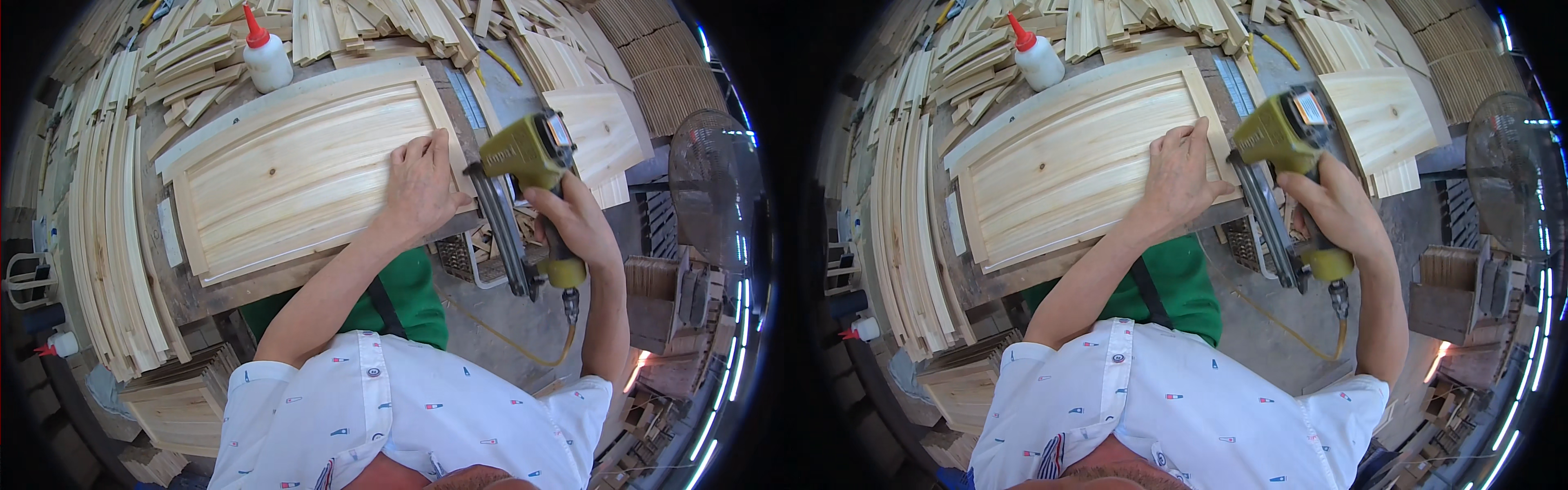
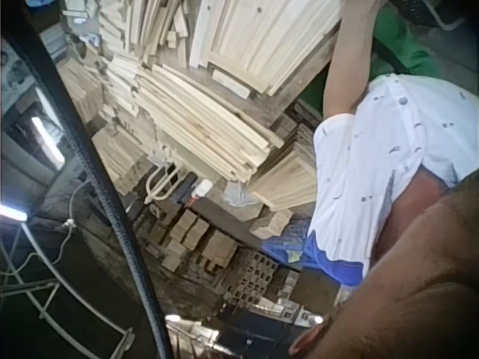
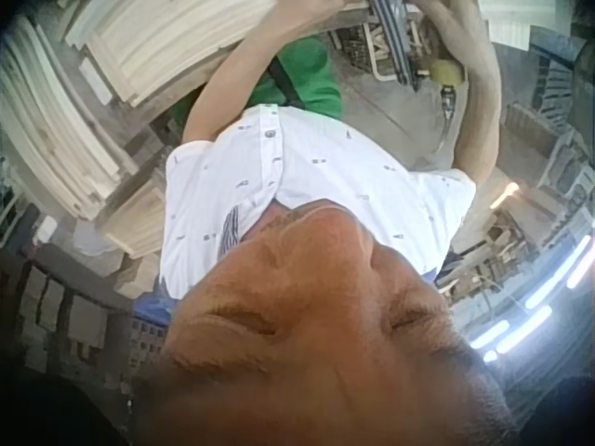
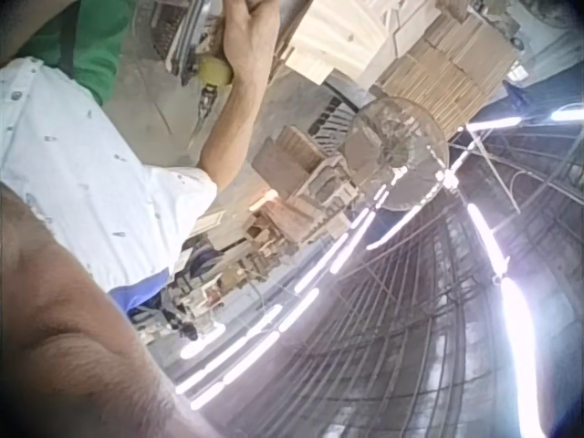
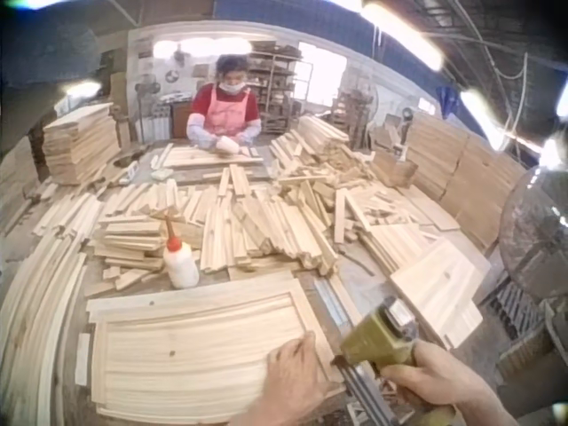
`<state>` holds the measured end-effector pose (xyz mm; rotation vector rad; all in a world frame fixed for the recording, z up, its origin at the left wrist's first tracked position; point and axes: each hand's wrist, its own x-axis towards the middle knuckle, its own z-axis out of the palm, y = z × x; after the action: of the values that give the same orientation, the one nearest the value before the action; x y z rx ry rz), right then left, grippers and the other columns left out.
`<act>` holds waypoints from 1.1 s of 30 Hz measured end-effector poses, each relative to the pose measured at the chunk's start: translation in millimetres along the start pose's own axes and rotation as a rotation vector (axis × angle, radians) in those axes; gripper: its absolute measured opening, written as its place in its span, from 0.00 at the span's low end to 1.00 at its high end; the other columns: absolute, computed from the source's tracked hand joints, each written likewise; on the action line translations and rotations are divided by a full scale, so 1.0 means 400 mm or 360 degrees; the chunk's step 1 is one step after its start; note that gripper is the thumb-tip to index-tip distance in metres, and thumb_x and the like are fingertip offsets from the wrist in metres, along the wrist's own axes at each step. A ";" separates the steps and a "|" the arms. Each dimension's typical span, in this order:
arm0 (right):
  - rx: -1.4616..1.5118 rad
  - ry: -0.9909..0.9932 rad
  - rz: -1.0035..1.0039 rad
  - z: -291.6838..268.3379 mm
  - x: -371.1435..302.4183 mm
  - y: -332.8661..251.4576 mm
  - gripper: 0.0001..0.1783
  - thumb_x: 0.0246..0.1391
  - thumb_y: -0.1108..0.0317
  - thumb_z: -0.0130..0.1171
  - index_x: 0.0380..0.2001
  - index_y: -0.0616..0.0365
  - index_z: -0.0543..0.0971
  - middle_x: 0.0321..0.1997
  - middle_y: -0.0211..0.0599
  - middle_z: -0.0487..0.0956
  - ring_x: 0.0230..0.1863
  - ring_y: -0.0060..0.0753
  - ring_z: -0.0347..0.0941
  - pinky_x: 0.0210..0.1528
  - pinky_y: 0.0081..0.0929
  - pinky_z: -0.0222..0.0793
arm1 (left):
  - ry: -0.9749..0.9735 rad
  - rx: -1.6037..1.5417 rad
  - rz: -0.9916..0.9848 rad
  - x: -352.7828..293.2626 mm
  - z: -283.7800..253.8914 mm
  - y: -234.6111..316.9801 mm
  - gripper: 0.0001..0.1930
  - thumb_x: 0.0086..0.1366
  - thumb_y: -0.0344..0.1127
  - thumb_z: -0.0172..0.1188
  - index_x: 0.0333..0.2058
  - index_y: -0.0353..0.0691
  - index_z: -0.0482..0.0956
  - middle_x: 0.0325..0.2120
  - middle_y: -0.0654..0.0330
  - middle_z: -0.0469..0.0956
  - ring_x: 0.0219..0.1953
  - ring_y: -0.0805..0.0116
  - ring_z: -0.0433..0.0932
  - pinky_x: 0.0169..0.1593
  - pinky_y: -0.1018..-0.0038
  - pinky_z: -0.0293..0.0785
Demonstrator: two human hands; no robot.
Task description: Assembling wooden panels by applying glue and using a pneumatic nail gun to attach wooden strips.
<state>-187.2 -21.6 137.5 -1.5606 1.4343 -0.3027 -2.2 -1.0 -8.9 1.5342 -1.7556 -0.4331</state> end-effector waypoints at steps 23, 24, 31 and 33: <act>0.0034 0.0020 -0.0124 -0.011 -0.021 0.105 0.16 0.62 0.61 0.54 0.45 0.63 0.69 0.33 0.37 0.78 0.16 0.21 0.67 0.16 0.19 0.62 | 0.0315 0.0272 0.0137 -0.068 -0.160 -0.110 0.32 0.45 0.46 0.70 0.47 0.33 0.73 0.47 0.48 0.73 0.52 0.52 0.70 0.57 0.57 0.63; 0.0030 0.0096 -0.0120 -0.012 -0.047 0.095 0.16 0.62 0.61 0.54 0.45 0.63 0.69 0.34 0.37 0.78 0.16 0.22 0.67 0.16 0.19 0.62 | 0.0285 0.0236 0.0091 -0.072 -0.222 -0.145 0.27 0.46 0.42 0.70 0.44 0.34 0.75 0.44 0.50 0.75 0.50 0.52 0.72 0.55 0.57 0.65; 0.0088 0.0083 -0.0127 -0.031 -0.024 0.129 0.15 0.63 0.63 0.53 0.44 0.63 0.69 0.36 0.39 0.77 0.16 0.21 0.66 0.17 0.19 0.61 | 0.0665 0.1153 -0.0686 -0.254 -0.711 -0.446 0.17 0.53 0.32 0.64 0.43 0.38 0.80 0.41 0.50 0.77 0.45 0.50 0.74 0.53 0.60 0.70; 0.0114 0.0106 -0.0128 -0.029 -0.027 0.120 0.15 0.63 0.63 0.53 0.45 0.64 0.69 0.37 0.39 0.77 0.16 0.20 0.66 0.17 0.19 0.61 | 0.0725 0.1304 -0.0673 -0.282 -0.792 -0.479 0.16 0.53 0.30 0.64 0.43 0.38 0.79 0.41 0.50 0.77 0.45 0.50 0.74 0.52 0.60 0.70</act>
<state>-229.0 -10.4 111.4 -1.5648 1.3985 -0.4529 358.4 132.6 34.3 2.3526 -1.2824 0.4908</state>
